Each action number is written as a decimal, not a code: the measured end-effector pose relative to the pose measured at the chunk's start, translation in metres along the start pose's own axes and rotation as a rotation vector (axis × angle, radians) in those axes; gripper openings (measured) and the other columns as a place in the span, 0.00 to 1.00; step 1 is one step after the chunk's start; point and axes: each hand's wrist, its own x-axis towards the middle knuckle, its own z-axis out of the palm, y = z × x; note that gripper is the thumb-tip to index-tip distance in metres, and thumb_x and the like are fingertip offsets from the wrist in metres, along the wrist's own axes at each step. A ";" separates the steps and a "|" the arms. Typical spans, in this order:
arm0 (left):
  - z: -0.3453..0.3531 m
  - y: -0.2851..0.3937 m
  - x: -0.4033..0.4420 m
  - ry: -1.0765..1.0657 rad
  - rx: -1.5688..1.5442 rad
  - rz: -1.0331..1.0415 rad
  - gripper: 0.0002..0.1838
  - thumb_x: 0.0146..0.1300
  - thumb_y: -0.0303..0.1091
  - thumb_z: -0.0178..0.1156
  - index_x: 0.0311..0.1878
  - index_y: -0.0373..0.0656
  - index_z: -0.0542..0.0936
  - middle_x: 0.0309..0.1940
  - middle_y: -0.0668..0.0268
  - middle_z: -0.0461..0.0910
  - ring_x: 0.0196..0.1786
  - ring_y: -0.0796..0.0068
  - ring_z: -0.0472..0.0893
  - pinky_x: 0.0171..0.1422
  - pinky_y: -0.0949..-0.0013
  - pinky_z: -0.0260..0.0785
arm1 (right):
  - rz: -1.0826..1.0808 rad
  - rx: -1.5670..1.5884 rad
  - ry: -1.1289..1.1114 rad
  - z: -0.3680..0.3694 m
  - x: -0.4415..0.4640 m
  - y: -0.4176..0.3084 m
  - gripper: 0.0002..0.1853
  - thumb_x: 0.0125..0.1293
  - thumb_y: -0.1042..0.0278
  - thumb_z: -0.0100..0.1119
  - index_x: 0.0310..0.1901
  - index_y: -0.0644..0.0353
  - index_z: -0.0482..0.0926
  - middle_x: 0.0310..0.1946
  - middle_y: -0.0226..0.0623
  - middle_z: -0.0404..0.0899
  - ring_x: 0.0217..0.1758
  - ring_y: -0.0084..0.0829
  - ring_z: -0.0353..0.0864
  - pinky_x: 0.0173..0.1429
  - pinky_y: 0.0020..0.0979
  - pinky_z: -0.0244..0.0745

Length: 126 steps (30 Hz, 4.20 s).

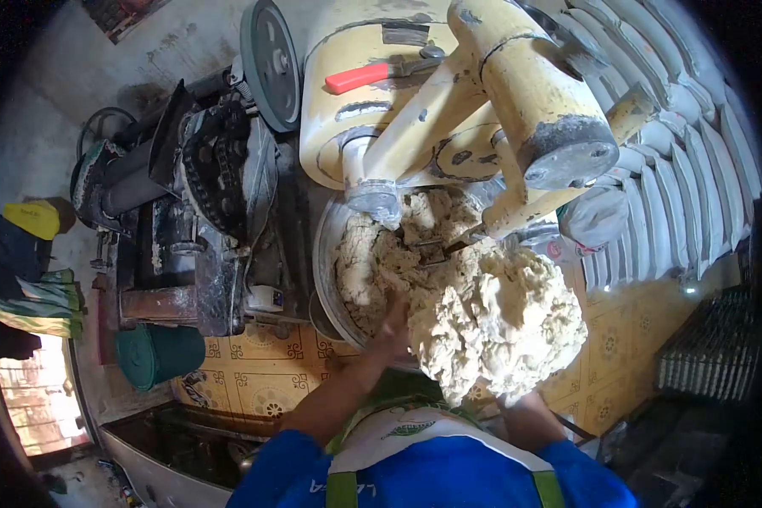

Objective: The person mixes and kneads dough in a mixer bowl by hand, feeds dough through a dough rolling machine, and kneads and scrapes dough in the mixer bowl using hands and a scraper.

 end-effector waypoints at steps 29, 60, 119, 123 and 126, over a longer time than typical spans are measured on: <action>0.082 0.165 -0.082 -0.991 0.429 0.631 0.19 0.39 0.24 0.49 0.37 0.40 0.79 0.38 0.59 0.82 0.42 0.67 0.82 0.44 0.64 0.75 | -0.246 -0.653 -0.298 -0.273 -0.028 0.043 0.30 0.78 0.55 0.41 0.74 0.59 0.51 0.71 0.43 0.59 0.72 0.39 0.62 0.74 0.38 0.63; -0.155 0.238 -0.227 0.054 0.658 1.187 0.65 0.28 0.28 0.81 0.73 0.38 0.52 0.70 0.44 0.55 0.73 0.48 0.59 0.78 0.51 0.52 | 0.163 0.034 0.224 0.110 0.161 0.267 0.30 0.77 0.48 0.36 0.72 0.58 0.57 0.68 0.42 0.64 0.67 0.40 0.68 0.69 0.40 0.67; -0.040 0.063 0.082 0.153 1.607 0.084 0.44 0.52 0.40 0.68 0.74 0.63 0.61 0.77 0.57 0.51 0.77 0.34 0.38 0.64 0.11 0.25 | 0.466 -2.236 -0.211 -0.182 0.023 -0.001 0.29 0.58 0.60 0.66 0.62 0.60 0.73 0.53 0.52 0.78 0.53 0.46 0.79 0.55 0.40 0.75; -0.044 0.065 0.078 0.119 1.586 0.082 0.42 0.50 0.33 0.65 0.72 0.60 0.63 0.78 0.57 0.47 0.77 0.33 0.32 0.63 0.11 0.22 | -0.126 -1.953 0.562 -0.135 0.000 -0.083 0.06 0.65 0.79 0.54 0.42 0.61 0.77 0.33 0.29 0.77 0.36 0.20 0.74 0.41 0.28 0.74; -0.035 0.070 0.064 0.217 1.616 0.193 0.39 0.49 0.34 0.68 0.69 0.51 0.69 0.71 0.54 0.63 0.75 0.40 0.53 0.68 0.20 0.44 | -0.537 -1.853 0.688 -0.068 0.040 -0.166 0.02 0.69 0.77 0.53 0.39 0.60 0.76 0.34 0.27 0.76 0.39 0.20 0.73 0.47 0.24 0.70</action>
